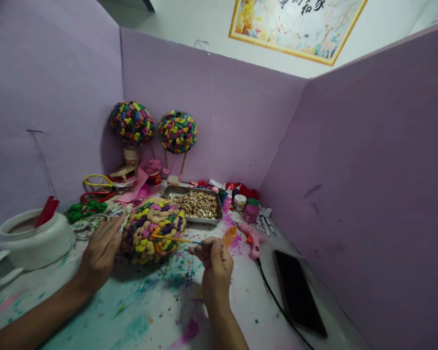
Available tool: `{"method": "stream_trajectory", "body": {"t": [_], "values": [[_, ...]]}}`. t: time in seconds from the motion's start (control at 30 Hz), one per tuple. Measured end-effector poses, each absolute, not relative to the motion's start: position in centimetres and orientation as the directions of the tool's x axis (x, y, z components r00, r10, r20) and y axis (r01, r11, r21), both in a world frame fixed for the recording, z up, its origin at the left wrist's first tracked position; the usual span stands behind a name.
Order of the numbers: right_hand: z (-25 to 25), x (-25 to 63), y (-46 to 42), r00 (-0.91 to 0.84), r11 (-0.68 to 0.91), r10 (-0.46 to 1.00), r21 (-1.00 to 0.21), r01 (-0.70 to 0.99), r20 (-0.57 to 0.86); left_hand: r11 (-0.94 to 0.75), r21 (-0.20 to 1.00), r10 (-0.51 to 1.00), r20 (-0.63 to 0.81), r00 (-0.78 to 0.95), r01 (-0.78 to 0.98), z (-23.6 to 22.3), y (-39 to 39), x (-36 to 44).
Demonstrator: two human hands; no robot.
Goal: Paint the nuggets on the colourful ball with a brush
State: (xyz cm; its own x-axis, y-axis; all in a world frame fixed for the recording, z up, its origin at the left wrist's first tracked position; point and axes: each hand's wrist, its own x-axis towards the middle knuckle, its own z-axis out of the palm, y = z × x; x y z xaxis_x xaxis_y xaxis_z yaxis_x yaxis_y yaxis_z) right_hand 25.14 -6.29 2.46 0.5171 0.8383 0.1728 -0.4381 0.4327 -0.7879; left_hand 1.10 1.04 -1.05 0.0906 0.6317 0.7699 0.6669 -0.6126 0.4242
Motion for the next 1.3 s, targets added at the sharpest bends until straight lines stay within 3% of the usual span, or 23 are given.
{"method": "stream_trajectory", "body": {"t": [0.7,1.17,1.3], "values": [[2.9,24.9,-6.8,0.567,0.505,0.785,-0.788,-0.353,0.249,-0.539,0.548,0.733,0.680,0.034,0.640,-0.4,1.2,1.0],[2.9,25.3,-6.6,0.540,0.519,0.790,-0.786,-0.335,0.291,-0.556,0.539,0.718,0.695,0.039,0.633,0.1,1.0,1.1],[3.0,25.5,-6.6,0.567,0.558,0.758,-0.770,-0.309,0.322,-0.578,0.481,0.680,0.731,0.064,0.659,0.3,0.8,1.2]]}}
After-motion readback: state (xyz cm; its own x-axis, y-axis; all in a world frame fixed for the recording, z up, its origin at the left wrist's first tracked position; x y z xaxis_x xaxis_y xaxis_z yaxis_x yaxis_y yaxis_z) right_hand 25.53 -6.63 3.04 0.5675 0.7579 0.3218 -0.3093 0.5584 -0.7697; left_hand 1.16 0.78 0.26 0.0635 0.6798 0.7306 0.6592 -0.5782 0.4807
